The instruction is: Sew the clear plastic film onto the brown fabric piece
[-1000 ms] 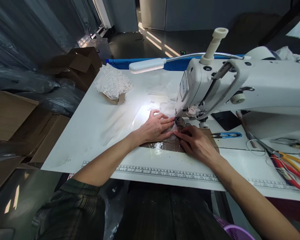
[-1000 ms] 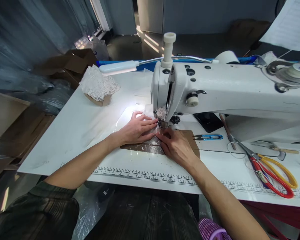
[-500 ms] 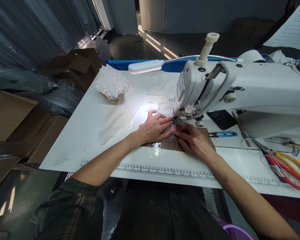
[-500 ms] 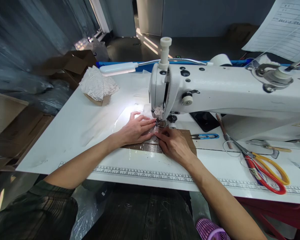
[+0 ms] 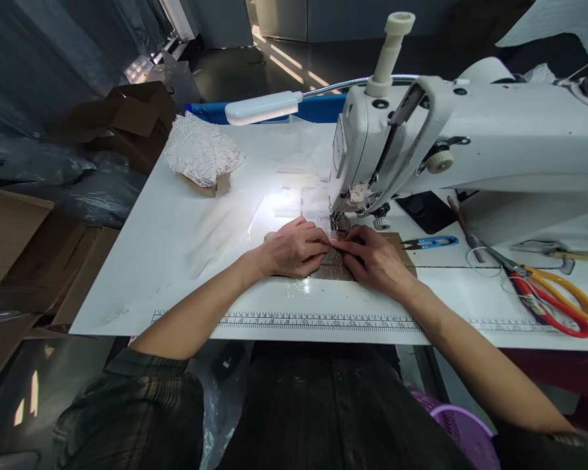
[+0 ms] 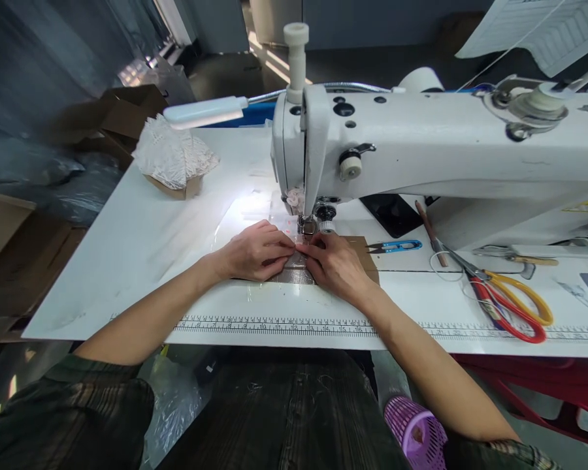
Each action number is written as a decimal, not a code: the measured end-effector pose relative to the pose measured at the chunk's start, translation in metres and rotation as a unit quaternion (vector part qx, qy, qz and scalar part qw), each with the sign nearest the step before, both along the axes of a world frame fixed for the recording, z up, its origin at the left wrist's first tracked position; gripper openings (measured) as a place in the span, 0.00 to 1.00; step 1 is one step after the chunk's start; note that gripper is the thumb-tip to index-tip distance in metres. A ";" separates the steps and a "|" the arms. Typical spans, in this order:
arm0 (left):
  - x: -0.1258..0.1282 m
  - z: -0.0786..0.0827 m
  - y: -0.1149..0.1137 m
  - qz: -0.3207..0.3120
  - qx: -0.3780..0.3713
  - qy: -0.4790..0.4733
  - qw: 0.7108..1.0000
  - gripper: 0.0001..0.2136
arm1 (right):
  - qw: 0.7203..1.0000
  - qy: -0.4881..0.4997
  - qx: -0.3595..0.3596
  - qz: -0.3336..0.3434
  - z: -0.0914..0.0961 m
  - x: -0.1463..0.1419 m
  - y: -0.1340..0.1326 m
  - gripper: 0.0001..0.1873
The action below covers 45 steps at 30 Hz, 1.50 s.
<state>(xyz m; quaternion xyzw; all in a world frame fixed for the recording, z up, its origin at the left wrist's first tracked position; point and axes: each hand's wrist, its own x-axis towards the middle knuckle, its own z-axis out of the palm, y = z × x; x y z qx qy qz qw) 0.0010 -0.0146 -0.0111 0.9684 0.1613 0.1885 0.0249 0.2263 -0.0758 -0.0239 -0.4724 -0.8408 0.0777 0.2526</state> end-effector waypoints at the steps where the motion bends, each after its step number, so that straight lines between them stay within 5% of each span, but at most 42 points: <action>1: -0.001 0.001 0.000 -0.002 0.003 0.005 1.000 0.11 | 1.000 0.001 0.002 0.000 0.000 0.000 0.000 0.17; 16: 0.001 0.016 -0.005 -0.006 0.051 0.069 0.996 0.12 | 0.998 -0.054 0.028 0.018 0.002 0.000 0.000 0.19; 45: 0.001 0.016 0.004 0.040 -0.003 0.110 0.993 0.18 | 0.993 -0.115 0.014 -0.038 0.008 -0.012 0.005 0.19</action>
